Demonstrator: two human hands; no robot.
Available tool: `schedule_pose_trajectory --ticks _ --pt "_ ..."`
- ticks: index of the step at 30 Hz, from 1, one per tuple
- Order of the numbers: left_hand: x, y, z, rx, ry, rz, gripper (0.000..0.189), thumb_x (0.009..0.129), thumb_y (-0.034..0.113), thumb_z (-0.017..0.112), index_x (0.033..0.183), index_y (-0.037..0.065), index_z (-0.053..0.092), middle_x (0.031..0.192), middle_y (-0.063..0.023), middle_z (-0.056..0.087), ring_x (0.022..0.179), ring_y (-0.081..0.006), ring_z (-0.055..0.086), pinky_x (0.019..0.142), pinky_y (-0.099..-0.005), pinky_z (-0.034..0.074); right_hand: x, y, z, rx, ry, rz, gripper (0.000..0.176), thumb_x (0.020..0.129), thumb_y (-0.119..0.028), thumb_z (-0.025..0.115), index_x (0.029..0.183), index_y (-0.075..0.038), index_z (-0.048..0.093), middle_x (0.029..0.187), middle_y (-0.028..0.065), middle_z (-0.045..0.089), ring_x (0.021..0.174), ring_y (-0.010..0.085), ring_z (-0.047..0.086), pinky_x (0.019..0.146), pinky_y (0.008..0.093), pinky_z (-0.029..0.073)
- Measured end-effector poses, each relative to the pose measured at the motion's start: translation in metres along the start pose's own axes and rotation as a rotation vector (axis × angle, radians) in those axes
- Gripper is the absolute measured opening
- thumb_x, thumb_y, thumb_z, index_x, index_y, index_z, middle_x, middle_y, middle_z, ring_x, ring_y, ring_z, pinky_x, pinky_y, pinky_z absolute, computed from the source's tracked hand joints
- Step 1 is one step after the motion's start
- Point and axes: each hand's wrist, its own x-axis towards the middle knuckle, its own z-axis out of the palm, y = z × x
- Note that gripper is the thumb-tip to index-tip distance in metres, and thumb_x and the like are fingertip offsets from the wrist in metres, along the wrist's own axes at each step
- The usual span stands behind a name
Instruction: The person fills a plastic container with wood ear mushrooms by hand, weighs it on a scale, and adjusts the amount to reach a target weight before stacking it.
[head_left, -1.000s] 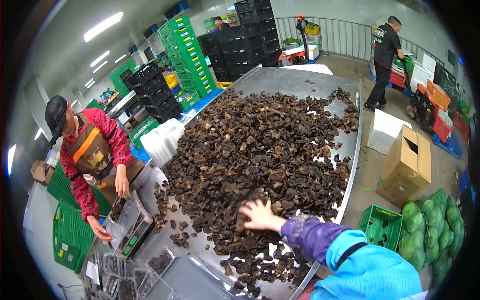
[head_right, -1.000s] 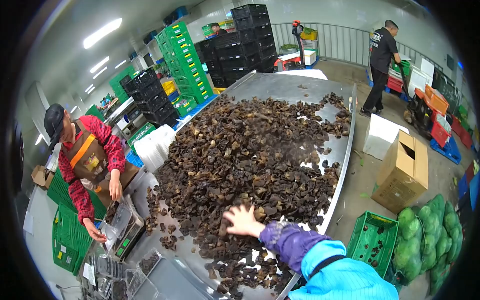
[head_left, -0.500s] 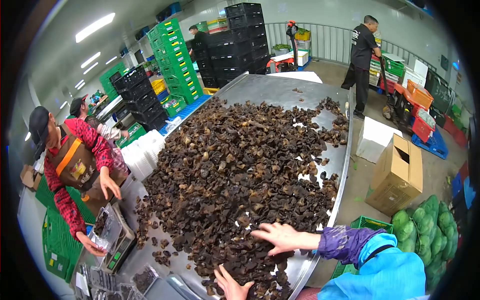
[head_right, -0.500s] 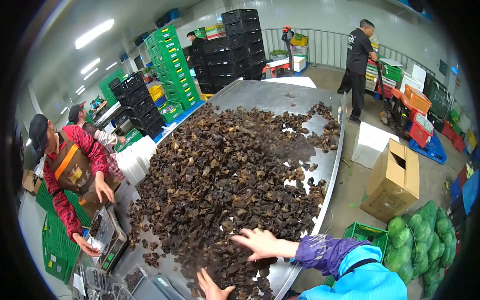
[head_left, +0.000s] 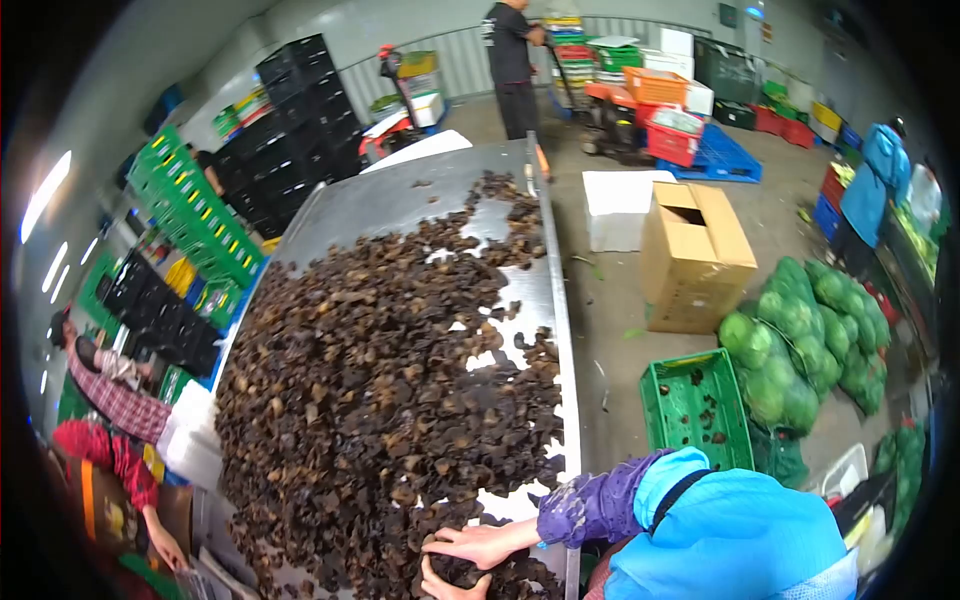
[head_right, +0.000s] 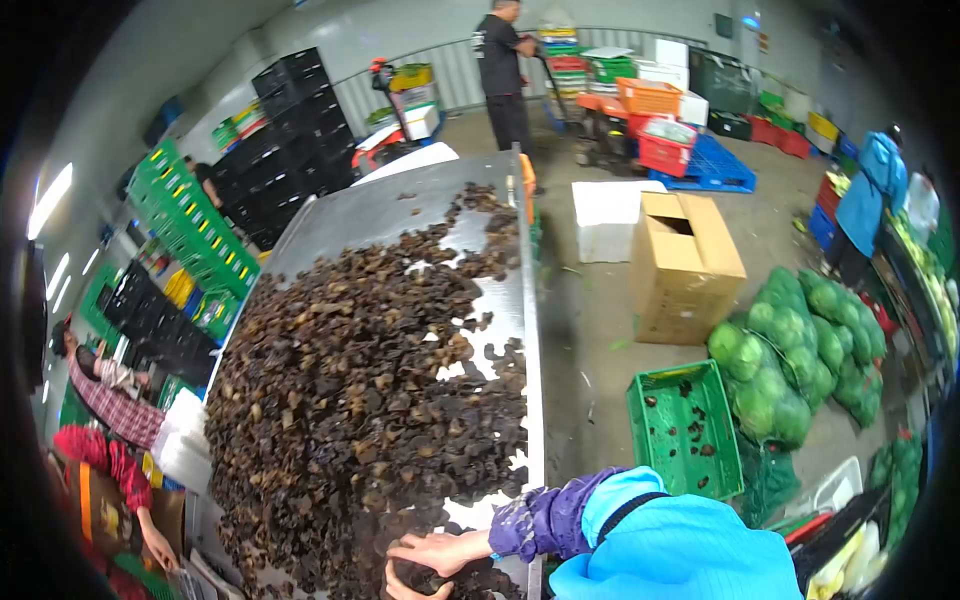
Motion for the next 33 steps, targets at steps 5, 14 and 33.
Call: schedule_pose_trajectory --ticks 5,14,33 --pt "0.000 0.013 -0.008 -0.039 0.049 0.099 0.090 0.055 0.013 0.085 0.130 -0.002 0.037 0.122 -0.0224 0.047 0.111 -0.0346 0.047 0.097 -0.0424 0.039 -0.011 -0.019 -0.002 0.097 0.114 -0.001 0.077 0.068 0.004 0.056 0.138 -0.011 0.027 0.118 0.0162 0.040 0.097 0.0368 0.053 0.074 0.0422 0.046" --pt "-0.008 0.022 -0.023 -0.106 0.109 0.097 0.089 0.064 0.031 0.084 0.132 -0.001 0.035 0.126 -0.0203 0.042 0.115 -0.0310 0.044 0.098 -0.0400 0.038 -0.027 -0.068 -0.007 0.028 0.379 -0.015 0.070 0.064 -0.010 0.061 0.131 -0.016 0.039 0.115 0.0111 0.045 0.100 0.0324 0.052 0.084 0.0436 0.042" --pt "-0.043 0.010 -0.056 -0.115 0.176 0.196 0.069 0.070 0.020 0.078 0.123 -0.003 0.040 0.116 -0.0162 0.049 0.103 -0.0245 0.050 0.091 -0.0343 0.043 -0.047 -0.128 0.010 0.148 0.488 -0.135 0.065 0.064 -0.007 0.065 0.125 -0.008 0.043 0.112 0.0181 0.048 0.103 0.0391 0.052 0.083 0.0454 0.046"
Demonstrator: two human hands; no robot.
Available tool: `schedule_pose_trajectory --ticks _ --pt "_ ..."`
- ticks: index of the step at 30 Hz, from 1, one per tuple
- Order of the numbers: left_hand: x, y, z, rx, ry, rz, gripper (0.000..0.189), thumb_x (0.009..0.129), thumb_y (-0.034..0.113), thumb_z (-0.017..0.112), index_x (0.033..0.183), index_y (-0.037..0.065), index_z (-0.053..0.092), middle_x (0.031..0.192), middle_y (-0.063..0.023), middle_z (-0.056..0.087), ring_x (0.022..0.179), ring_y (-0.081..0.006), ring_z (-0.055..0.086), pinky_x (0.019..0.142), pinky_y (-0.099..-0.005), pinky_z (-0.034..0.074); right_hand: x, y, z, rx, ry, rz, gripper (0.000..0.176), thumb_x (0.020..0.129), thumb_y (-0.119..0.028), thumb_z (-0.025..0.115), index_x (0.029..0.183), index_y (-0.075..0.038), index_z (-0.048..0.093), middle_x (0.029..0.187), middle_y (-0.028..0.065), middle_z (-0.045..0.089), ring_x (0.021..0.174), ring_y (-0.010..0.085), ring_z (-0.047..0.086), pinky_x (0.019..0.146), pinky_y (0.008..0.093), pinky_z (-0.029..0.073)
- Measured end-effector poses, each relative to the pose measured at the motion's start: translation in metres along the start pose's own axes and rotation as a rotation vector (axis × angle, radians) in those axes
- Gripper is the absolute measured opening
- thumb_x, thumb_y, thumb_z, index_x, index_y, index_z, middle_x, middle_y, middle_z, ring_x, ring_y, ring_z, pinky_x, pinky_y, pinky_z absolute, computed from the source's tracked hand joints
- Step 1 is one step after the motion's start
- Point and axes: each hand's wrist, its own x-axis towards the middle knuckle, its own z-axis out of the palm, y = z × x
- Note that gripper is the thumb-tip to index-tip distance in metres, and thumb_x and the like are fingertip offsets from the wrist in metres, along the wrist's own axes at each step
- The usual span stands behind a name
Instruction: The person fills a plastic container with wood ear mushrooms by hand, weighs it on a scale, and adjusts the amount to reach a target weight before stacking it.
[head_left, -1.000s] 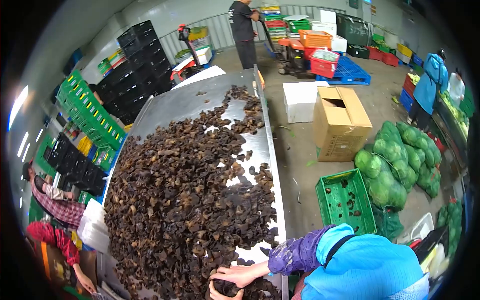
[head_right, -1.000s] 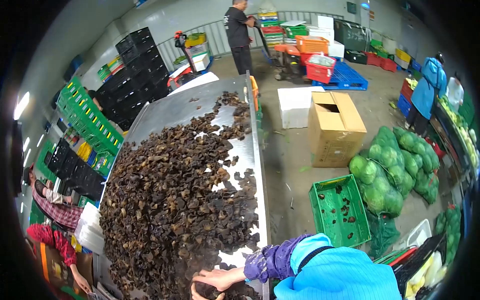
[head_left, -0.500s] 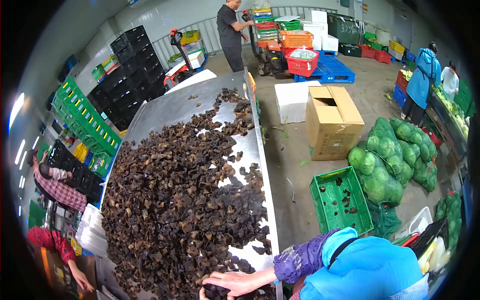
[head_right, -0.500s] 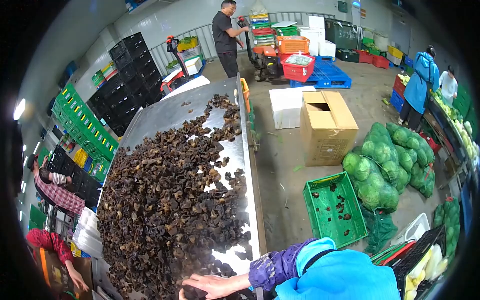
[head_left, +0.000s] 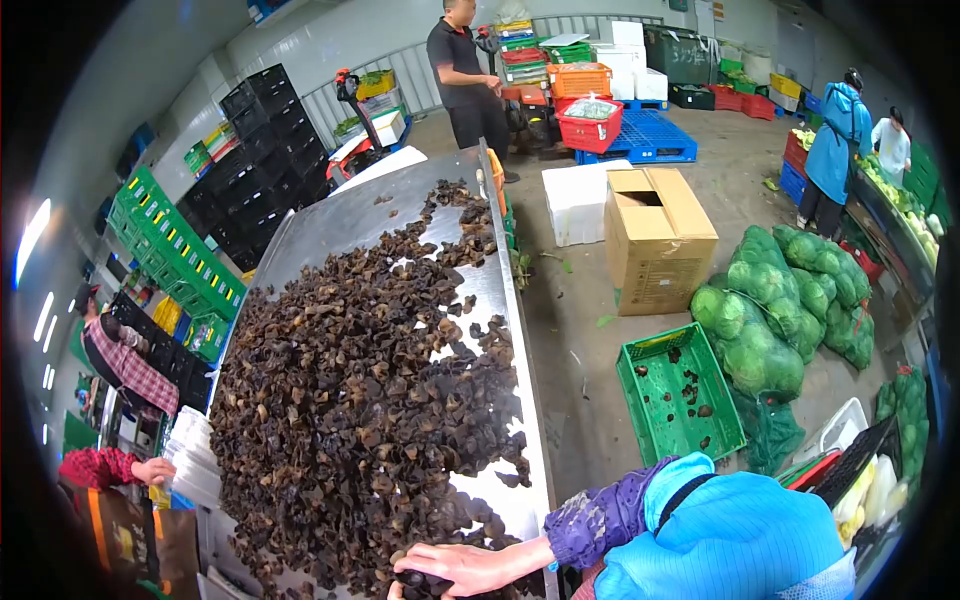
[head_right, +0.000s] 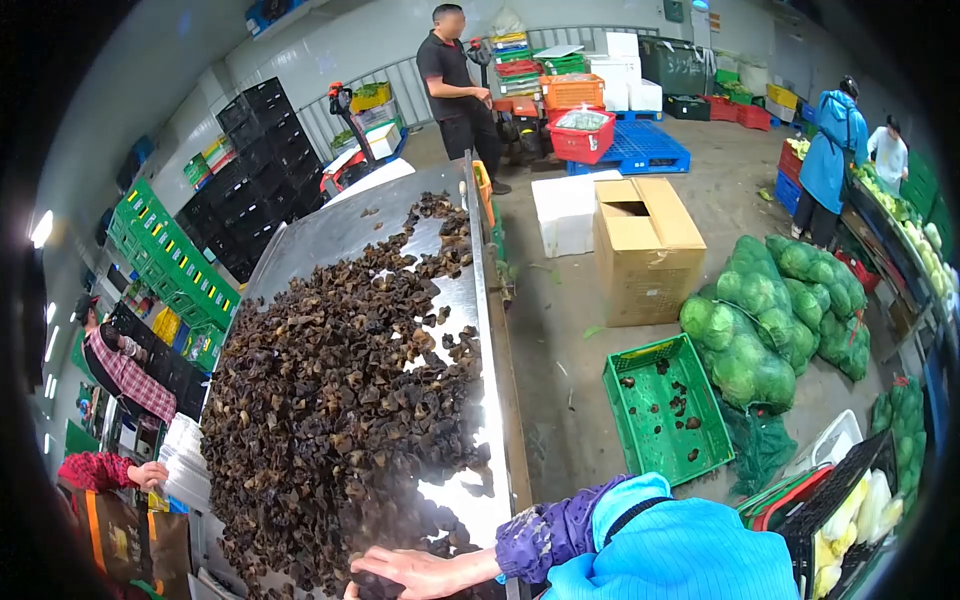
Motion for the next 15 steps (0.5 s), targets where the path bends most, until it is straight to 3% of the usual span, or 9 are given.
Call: schedule_pose_trajectory --ticks 12,14,15 --pt "-0.032 0.004 -0.041 -0.036 0.062 0.009 0.064 0.068 0.017 0.078 0.119 -0.002 0.044 0.112 -0.0145 0.049 0.100 -0.0231 0.051 0.089 -0.0337 0.044 -0.012 -0.040 0.037 -0.052 -0.018 -0.083 0.064 0.066 -0.008 0.064 0.126 -0.010 0.042 0.114 0.0179 0.047 0.104 0.0391 0.052 0.081 0.0465 0.046" --pt "-0.038 0.012 -0.050 0.017 0.092 0.047 0.063 0.068 0.020 0.079 0.117 -0.002 0.046 0.112 -0.0141 0.049 0.100 -0.0240 0.051 0.089 -0.0346 0.043 -0.011 -0.039 0.043 0.024 -0.024 -0.148 0.065 0.067 0.001 0.060 0.127 -0.004 0.038 0.111 0.0169 0.044 0.102 0.0348 0.051 0.082 0.0402 0.045" --pt "-0.040 0.001 -0.046 -0.029 0.122 0.099 0.060 0.074 0.014 0.073 0.126 0.001 0.045 0.106 -0.0084 0.051 0.088 -0.0167 0.052 0.078 -0.0283 0.046 -0.009 -0.040 0.046 0.019 -0.019 -0.119 0.058 0.066 0.000 0.062 0.121 -0.002 0.042 0.109 0.0172 0.047 0.106 0.0345 0.050 0.088 0.0388 0.044"
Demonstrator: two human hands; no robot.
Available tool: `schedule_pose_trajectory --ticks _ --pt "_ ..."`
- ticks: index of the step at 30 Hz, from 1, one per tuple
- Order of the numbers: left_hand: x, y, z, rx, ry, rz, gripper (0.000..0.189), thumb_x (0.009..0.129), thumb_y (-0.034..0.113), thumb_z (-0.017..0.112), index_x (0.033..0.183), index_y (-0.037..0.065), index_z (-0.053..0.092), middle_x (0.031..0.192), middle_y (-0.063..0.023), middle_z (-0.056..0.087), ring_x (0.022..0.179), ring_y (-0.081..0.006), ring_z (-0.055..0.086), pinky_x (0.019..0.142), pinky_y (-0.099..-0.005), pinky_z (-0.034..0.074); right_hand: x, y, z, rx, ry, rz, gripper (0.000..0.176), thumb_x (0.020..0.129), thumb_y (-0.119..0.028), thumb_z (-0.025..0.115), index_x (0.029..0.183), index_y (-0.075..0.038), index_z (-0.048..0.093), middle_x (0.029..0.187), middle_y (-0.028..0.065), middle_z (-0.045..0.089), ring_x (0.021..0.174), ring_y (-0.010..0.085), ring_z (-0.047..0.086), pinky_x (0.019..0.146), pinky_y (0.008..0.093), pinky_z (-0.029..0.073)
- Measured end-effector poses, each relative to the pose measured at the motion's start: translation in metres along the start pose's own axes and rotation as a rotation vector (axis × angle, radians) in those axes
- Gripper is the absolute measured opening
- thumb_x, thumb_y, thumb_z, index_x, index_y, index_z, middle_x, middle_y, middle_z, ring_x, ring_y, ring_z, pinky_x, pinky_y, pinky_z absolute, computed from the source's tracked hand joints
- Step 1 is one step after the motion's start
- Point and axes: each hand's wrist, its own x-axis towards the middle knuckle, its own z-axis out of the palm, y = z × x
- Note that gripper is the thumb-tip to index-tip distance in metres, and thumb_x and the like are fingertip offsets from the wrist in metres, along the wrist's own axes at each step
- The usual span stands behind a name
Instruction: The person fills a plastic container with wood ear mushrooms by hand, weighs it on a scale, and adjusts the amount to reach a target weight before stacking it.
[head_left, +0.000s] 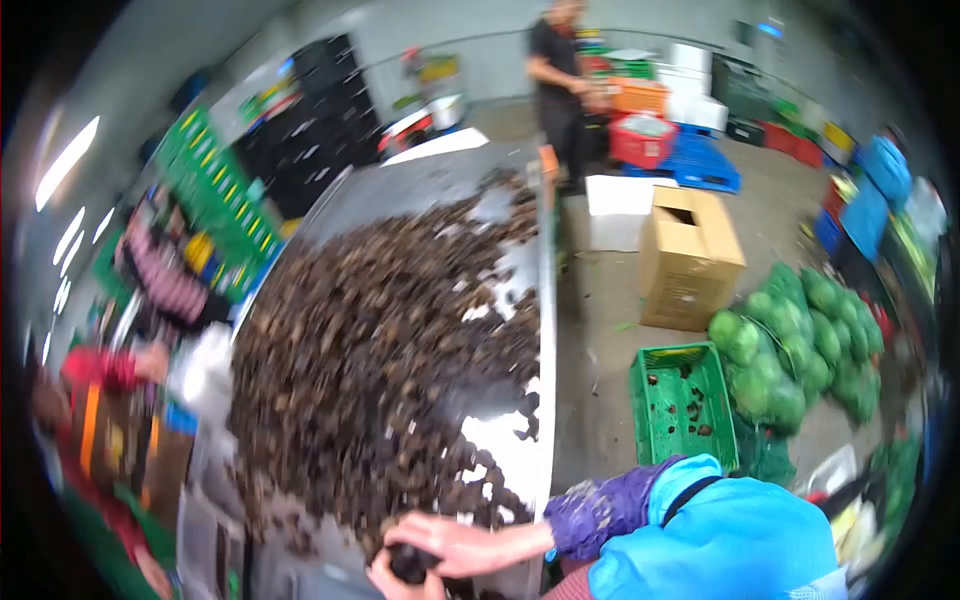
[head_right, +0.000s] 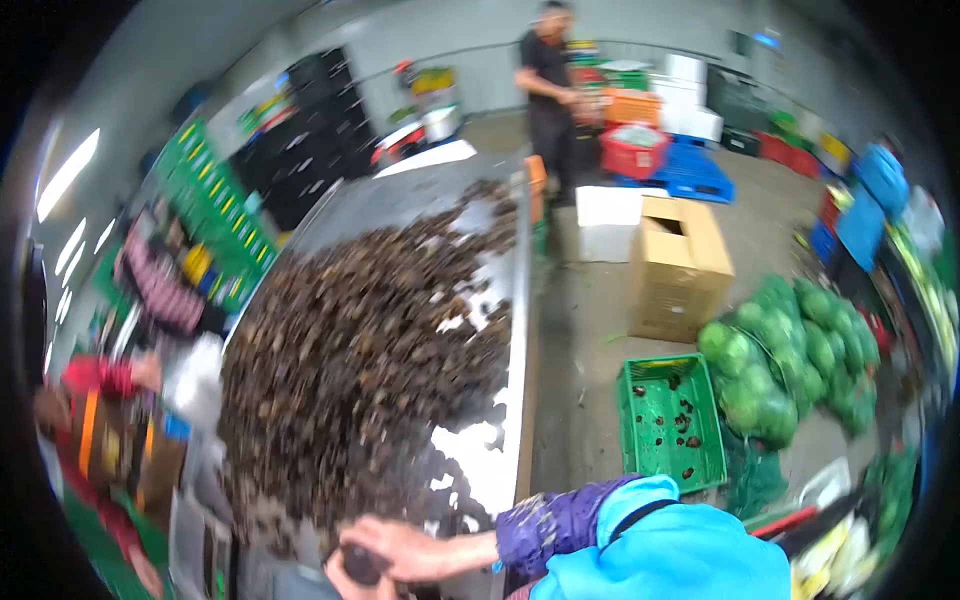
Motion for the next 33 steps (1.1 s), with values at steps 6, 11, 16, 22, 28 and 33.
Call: schedule_pose_trajectory --ticks 6,11,16,22,28,33 --pt "-0.005 0.038 -0.027 0.115 0.088 -0.110 0.052 0.060 0.000 0.065 0.110 0.005 0.052 0.108 -0.0203 0.052 0.103 -0.0407 0.048 0.094 -0.0459 0.038 0.012 -0.036 0.003 -0.087 -0.072 0.004 0.062 0.059 0.004 0.064 0.118 -0.005 0.046 0.111 0.0164 0.049 0.107 0.0353 0.049 0.092 0.0383 0.043" --pt "-0.013 0.039 -0.064 0.081 0.285 -0.091 0.050 0.061 -0.009 0.063 0.107 0.006 0.051 0.106 -0.0207 0.047 0.100 -0.0406 0.047 0.086 -0.0445 0.042 0.036 -0.058 0.036 -0.115 -0.126 -0.143 0.062 0.060 0.006 0.068 0.118 -0.005 0.047 0.111 0.0178 0.050 0.102 0.0368 0.053 0.083 0.0382 0.048" --pt "-0.040 0.037 -0.126 0.250 0.446 -0.137 0.054 0.059 -0.008 0.064 0.109 0.007 0.050 0.107 -0.0204 0.046 0.100 -0.0402 0.047 0.085 -0.0443 0.043 0.059 -0.089 0.094 -0.025 -0.253 -0.261 0.066 0.059 0.001 0.074 0.119 -0.008 0.048 0.112 0.0184 0.050 0.102 0.0384 0.054 0.081 0.0414 0.049" --pt "-0.109 0.003 -0.185 0.421 0.489 -0.360 0.057 0.061 -0.004 0.067 0.114 0.004 0.045 0.111 -0.0205 0.044 0.106 -0.0400 0.045 0.089 -0.0441 0.041 0.060 -0.090 0.185 0.135 -0.539 -0.365 0.067 0.064 0.001 0.069 0.125 -0.010 0.043 0.119 0.0153 0.046 0.100 0.0378 0.054 0.083 0.0419 0.048" --pt "-0.128 -0.012 -0.204 0.543 0.044 -0.474 0.061 0.066 0.004 0.072 0.120 0.001 0.043 0.127 -0.0241 0.039 0.118 -0.0429 0.037 0.099 -0.0467 0.034 0.061 -0.064 0.198 -0.159 -0.817 -0.372 0.056 0.068 -0.004 0.068 0.120 -0.008 0.047 0.110 0.0134 0.051 0.092 0.0351 0.057 0.079 0.0412 0.050" --pt "-0.102 -0.024 -0.168 0.483 0.028 -0.372 0.061 0.069 0.007 0.071 0.121 0.000 0.041 0.126 -0.0235 0.039 0.117 -0.0424 0.038 0.098 -0.0469 0.036 0.074 -0.045 0.161 -0.149 -0.759 -0.332 0.044 0.071 -0.002 0.066 0.113 -0.006 0.054 0.107 0.0150 0.054 0.095 0.0362 0.057 0.079 0.0410 0.048"
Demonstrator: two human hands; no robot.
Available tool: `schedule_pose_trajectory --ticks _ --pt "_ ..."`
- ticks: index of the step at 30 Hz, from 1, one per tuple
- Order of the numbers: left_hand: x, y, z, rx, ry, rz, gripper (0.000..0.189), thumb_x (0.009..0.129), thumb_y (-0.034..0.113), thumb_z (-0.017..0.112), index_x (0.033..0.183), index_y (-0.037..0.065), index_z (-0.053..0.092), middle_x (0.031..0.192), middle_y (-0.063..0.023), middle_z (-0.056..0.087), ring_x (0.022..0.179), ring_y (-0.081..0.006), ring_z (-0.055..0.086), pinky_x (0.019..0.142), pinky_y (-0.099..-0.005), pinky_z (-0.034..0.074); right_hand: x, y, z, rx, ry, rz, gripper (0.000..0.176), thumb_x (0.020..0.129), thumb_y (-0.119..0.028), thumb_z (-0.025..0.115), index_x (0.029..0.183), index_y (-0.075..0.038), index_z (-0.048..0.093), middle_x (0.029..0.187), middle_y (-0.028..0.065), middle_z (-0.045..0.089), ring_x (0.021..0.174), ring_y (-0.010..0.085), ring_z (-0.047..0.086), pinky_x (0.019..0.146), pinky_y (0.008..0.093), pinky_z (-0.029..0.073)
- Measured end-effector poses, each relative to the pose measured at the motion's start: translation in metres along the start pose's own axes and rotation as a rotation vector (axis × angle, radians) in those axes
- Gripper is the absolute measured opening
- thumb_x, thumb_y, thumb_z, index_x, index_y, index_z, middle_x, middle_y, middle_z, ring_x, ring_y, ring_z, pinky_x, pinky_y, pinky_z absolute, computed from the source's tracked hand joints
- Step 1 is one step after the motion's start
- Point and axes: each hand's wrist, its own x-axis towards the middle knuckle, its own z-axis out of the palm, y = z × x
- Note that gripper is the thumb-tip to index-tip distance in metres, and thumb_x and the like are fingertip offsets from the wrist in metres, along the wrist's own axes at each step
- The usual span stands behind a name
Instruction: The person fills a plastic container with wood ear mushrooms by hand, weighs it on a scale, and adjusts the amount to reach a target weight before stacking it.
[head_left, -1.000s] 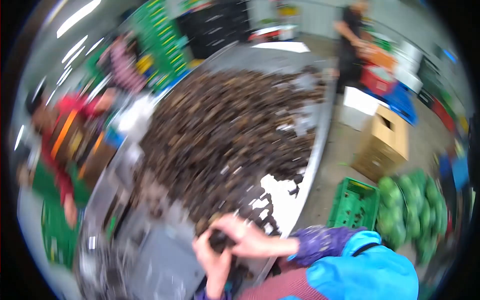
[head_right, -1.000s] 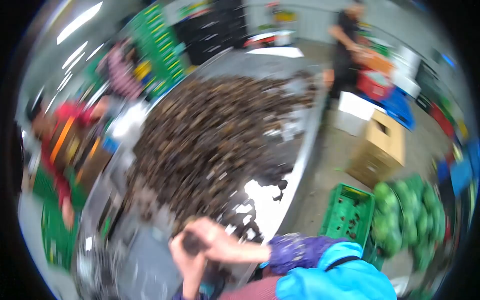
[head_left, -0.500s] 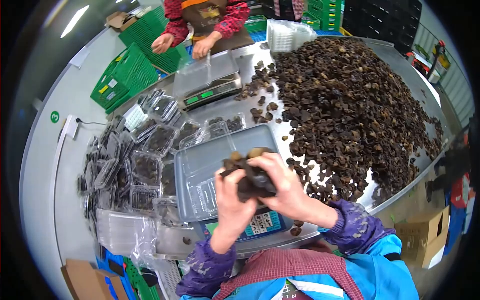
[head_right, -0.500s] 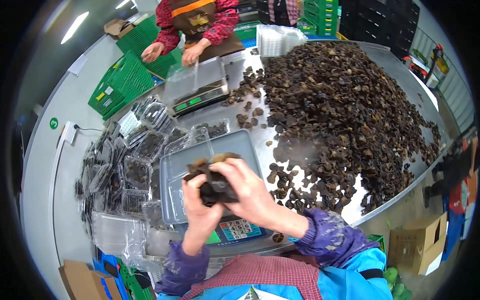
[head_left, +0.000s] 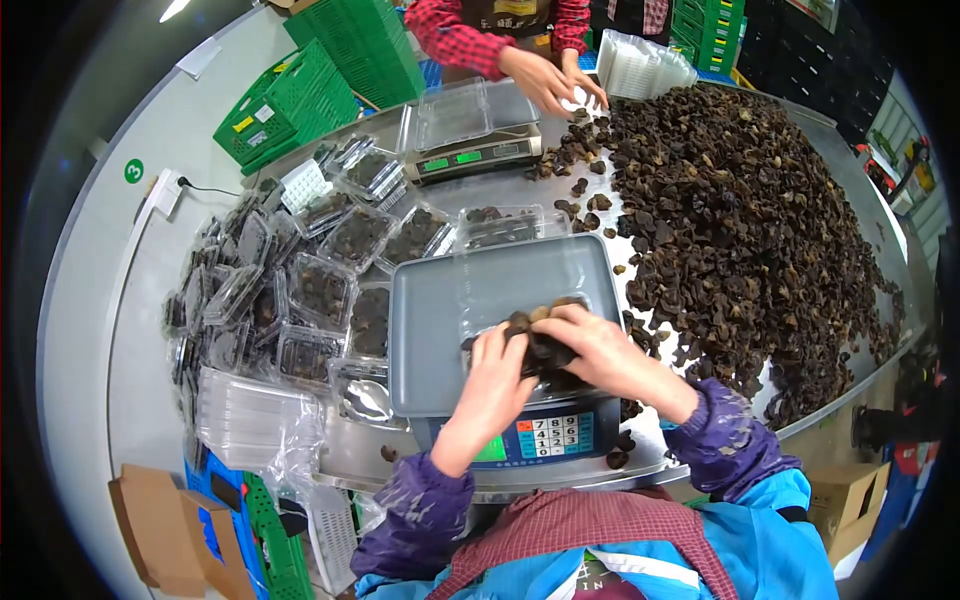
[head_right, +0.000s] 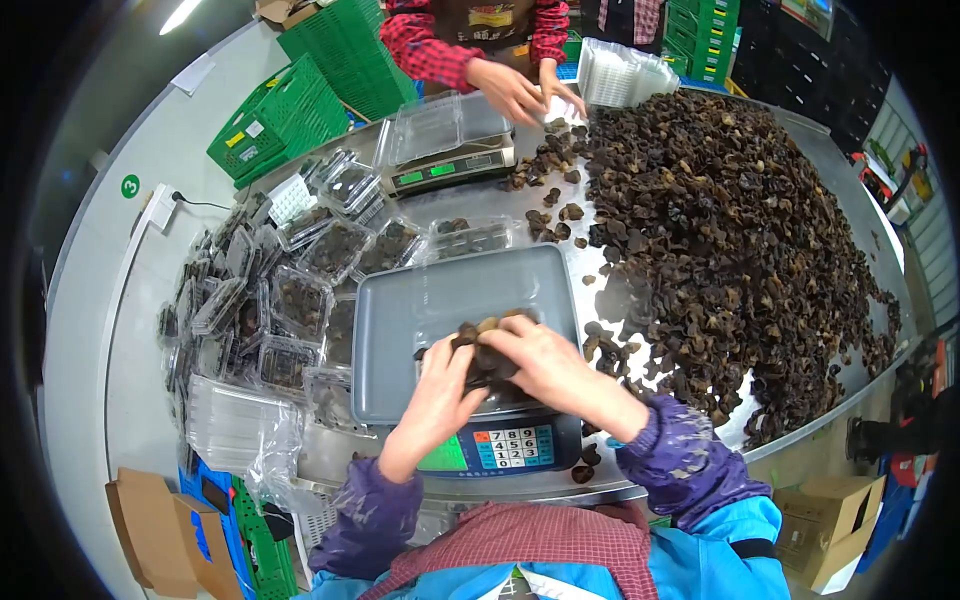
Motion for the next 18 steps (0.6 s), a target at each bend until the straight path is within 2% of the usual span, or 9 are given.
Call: schedule_pose_trajectory --ticks 3,7,10,12,13,15,16,17,18 --pt "0.017 0.018 0.002 -0.066 -0.029 0.035 0.062 0.068 0.006 0.072 0.122 0.001 0.041 0.130 -0.0242 0.036 0.121 -0.0436 0.035 0.100 -0.0464 0.036 -0.013 0.005 -0.027 0.142 0.020 0.117 0.043 0.075 -0.002 0.064 0.117 -0.006 0.054 0.111 0.0146 0.053 0.102 0.0366 0.055 0.084 0.0392 0.048" --pt "0.023 0.037 -0.022 0.011 -0.144 0.013 0.059 0.068 0.006 0.072 0.120 0.001 0.046 0.138 -0.0254 0.030 0.123 -0.0446 0.035 0.100 -0.0448 0.038 -0.021 0.000 -0.048 0.226 0.118 0.117 0.048 0.070 0.005 0.061 0.116 -0.005 0.054 0.115 0.0140 0.054 0.110 0.0315 0.053 0.093 0.0356 0.044" --pt "0.026 0.052 -0.041 0.037 -0.168 0.001 0.059 0.068 0.006 0.072 0.121 0.004 0.046 0.138 -0.0251 0.030 0.122 -0.0434 0.038 0.099 -0.0438 0.039 -0.024 -0.002 -0.050 0.339 0.196 0.159 0.048 0.069 0.004 0.063 0.116 -0.005 0.055 0.117 0.0121 0.055 0.110 0.0249 0.054 0.094 0.0327 0.043" --pt "0.027 0.052 -0.045 0.055 -0.138 0.029 0.053 0.070 0.008 0.071 0.119 0.005 0.050 0.136 -0.0236 0.034 0.119 -0.0405 0.043 0.096 -0.0424 0.041 -0.026 -0.003 -0.049 0.529 0.205 0.286 0.048 0.070 0.004 0.064 0.116 -0.005 0.056 0.117 0.0107 0.056 0.110 0.0214 0.054 0.093 0.0315 0.043" --pt "0.028 0.049 -0.049 0.024 -0.136 0.033 0.049 0.072 0.008 0.070 0.117 0.006 0.052 0.135 -0.0224 0.037 0.117 -0.0396 0.046 0.095 -0.0418 0.042 -0.027 0.000 -0.048 0.508 0.217 0.265 0.048 0.070 0.002 0.066 0.116 -0.006 0.055 0.115 0.0097 0.055 0.108 0.0193 0.054 0.092 0.0311 0.044" --pt "0.026 0.046 -0.056 0.001 -0.082 0.025 0.038 0.074 0.010 0.067 0.111 0.006 0.056 0.130 -0.0194 0.045 0.111 -0.0382 0.051 0.092 -0.0401 0.044 -0.026 -0.004 -0.048 0.447 0.232 0.251 0.049 0.070 0.000 0.068 0.117 -0.006 0.055 0.114 0.0106 0.055 0.108 0.0214 0.054 0.092 0.0320 0.044" --pt "0.023 0.040 -0.058 0.027 -0.042 0.026 0.035 0.075 0.007 0.066 0.109 0.006 0.057 0.128 -0.0183 0.047 0.108 -0.0360 0.054 0.086 -0.0386 0.048 -0.025 -0.006 -0.047 0.387 0.246 0.239 0.051 0.069 -0.002 0.070 0.117 -0.006 0.054 0.113 0.0115 0.054 0.108 0.0234 0.054 0.091 0.0330 0.044" --pt "0.021 0.034 -0.059 -0.043 -0.008 -0.021 0.034 0.074 0.007 0.066 0.107 0.005 0.057 0.124 -0.0185 0.050 0.107 -0.0364 0.054 0.087 -0.0398 0.047 -0.022 -0.002 -0.043 0.205 0.196 0.191 0.056 0.067 -0.007 0.073 0.118 -0.006 0.051 0.113 0.0136 0.053 0.107 0.0284 0.053 0.092 0.0352 0.044" --pt "0.019 0.030 -0.060 -0.113 0.026 -0.068 0.033 0.074 0.007 0.066 0.106 0.004 0.058 0.121 -0.0187 0.053 0.106 -0.0368 0.054 0.089 -0.0411 0.045 -0.021 -0.003 -0.039 0.212 0.150 0.246 0.060 0.065 -0.010 0.075 0.119 -0.006 0.050 0.114 0.0157 0.052 0.107 0.0320 0.052 0.093 0.0366 0.043"
